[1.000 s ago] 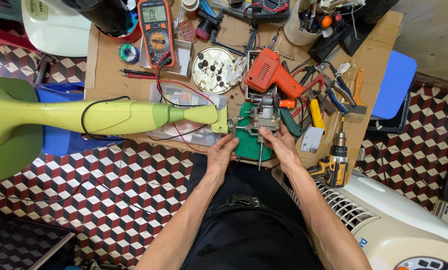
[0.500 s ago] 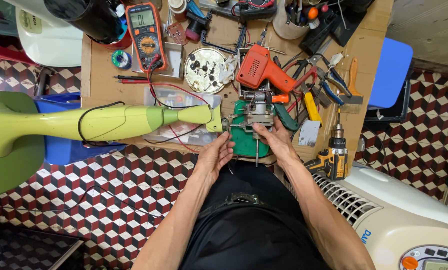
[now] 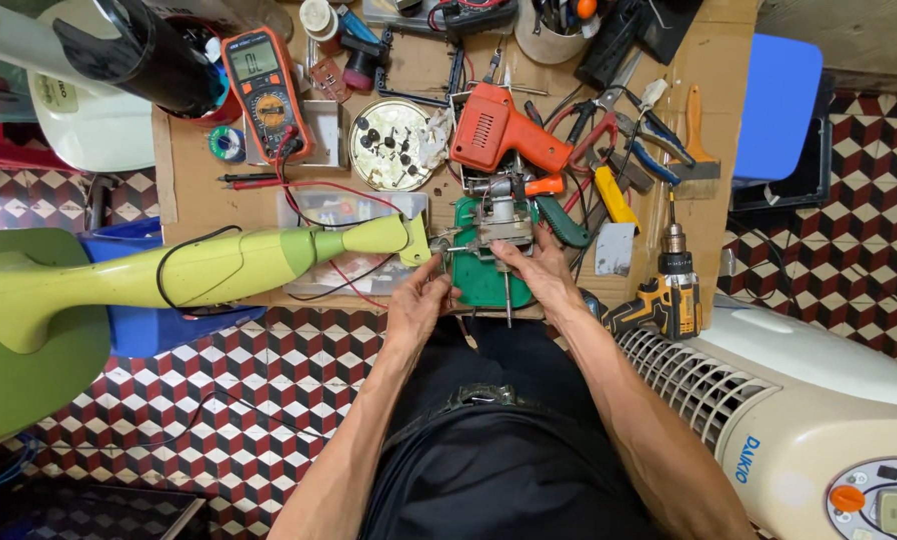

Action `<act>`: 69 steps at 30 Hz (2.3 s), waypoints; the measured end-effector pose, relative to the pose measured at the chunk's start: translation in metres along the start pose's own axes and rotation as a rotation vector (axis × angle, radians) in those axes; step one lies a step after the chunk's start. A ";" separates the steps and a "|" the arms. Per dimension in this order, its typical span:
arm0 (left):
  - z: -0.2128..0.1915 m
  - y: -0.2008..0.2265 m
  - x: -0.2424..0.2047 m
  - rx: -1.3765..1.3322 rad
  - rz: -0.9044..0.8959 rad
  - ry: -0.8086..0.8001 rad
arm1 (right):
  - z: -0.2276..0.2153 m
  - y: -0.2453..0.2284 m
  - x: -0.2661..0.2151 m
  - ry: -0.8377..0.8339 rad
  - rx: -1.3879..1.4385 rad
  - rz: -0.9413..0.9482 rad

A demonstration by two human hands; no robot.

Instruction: The person repairs the motor assembly of a stand mixer at a cluttered workbench. They hold and turn the metal gearbox and motor housing, unscrew and reposition parts by hand, apply grease from a small container, use a screwdriver and pliers on the assembly, and use a cordless drill on the motor housing.

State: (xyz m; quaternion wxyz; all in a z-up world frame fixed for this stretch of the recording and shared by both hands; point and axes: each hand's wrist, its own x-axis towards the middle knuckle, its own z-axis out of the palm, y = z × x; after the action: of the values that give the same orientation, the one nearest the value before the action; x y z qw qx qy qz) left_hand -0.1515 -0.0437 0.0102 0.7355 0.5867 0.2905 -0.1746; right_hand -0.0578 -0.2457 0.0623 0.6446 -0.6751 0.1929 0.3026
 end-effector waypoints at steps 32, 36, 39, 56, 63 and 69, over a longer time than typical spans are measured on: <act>0.005 0.012 0.017 -0.727 -0.195 0.217 | 0.000 -0.025 0.020 0.057 -0.264 0.237; 0.014 0.000 0.028 -0.858 -0.185 0.152 | 0.004 -0.019 0.023 0.120 -0.185 0.160; 0.012 -0.010 0.036 -0.852 -0.205 0.189 | 0.001 0.002 0.026 0.099 -0.124 0.050; 0.022 0.008 0.038 -0.834 -0.178 0.231 | 0.001 -0.010 0.023 0.086 -0.167 0.048; 0.028 0.010 0.037 -0.850 -0.162 0.302 | 0.000 -0.011 0.027 0.203 -0.140 0.013; 0.021 -0.007 0.048 -0.820 -0.180 0.259 | -0.015 -0.019 0.029 0.119 -0.197 0.006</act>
State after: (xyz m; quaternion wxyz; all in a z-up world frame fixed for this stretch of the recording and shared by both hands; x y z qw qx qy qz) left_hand -0.1143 -0.0622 -0.0226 0.8469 0.2357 0.4754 -0.0331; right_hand -0.0215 -0.2551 0.0568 0.5617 -0.7513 0.2021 0.2815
